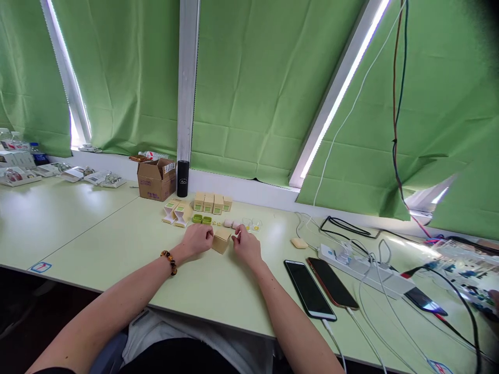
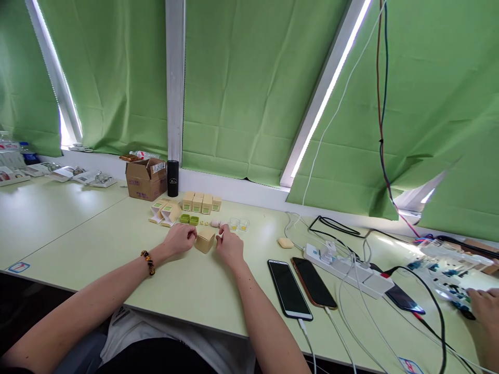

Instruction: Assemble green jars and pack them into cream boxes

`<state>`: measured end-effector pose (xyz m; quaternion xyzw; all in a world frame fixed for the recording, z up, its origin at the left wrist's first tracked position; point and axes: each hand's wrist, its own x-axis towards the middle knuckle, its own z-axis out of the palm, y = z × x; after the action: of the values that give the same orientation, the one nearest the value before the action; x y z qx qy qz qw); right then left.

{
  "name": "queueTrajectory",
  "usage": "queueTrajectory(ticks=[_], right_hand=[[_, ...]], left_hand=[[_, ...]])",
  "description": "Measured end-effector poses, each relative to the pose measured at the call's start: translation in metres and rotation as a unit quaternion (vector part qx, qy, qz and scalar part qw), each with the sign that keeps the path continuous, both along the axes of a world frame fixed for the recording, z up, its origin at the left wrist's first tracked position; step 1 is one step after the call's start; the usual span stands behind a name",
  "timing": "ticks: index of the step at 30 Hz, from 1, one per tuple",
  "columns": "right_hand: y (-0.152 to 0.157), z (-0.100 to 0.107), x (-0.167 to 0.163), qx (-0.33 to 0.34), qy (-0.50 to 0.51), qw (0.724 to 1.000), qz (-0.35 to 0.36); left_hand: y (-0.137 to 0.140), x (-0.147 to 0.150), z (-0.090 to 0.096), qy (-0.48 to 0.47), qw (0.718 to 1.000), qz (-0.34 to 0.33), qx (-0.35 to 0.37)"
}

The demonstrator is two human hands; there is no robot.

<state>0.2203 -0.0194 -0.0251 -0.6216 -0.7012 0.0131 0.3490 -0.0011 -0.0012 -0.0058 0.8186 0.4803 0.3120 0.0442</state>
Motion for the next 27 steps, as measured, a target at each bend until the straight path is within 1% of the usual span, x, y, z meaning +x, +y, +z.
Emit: queueTrajectory(ticks=[2,4,5,8,10,13,19,23,27], right_hand=[[-0.001,0.003,0.001,-0.019,-0.005,1.0,0.003],[-0.004,0.009,0.002,-0.046,-0.007,0.998,0.032],[-0.007,0.013,0.002,-0.061,-0.004,0.997,0.052],[-0.015,0.021,0.0,-0.097,0.003,0.989,0.112],[-0.018,0.023,-0.002,-0.108,0.001,0.986,0.126],[-0.019,0.023,-0.004,-0.116,0.0,0.987,0.11],[-0.01,0.019,0.002,-0.125,0.013,0.99,0.069],[-0.004,0.011,0.003,-0.118,0.004,0.993,0.016],[0.0,0.0,0.001,-0.113,-0.029,0.993,-0.005]], left_hand=[[0.0,0.0,0.0,-0.007,1.0,0.021,0.003],[0.001,-0.001,0.0,-0.016,0.999,0.037,-0.003],[0.002,-0.001,0.0,-0.02,0.999,0.035,-0.01],[0.004,0.0,-0.004,-0.033,0.999,-0.005,-0.04],[0.005,0.001,-0.006,-0.036,0.997,-0.032,-0.059],[0.004,0.002,-0.006,-0.022,0.996,-0.039,-0.08],[-0.001,0.002,0.004,-0.011,0.996,0.008,-0.084],[-0.004,0.003,0.007,0.002,0.997,0.013,-0.072],[-0.007,0.006,0.007,0.021,0.998,0.004,-0.066]])
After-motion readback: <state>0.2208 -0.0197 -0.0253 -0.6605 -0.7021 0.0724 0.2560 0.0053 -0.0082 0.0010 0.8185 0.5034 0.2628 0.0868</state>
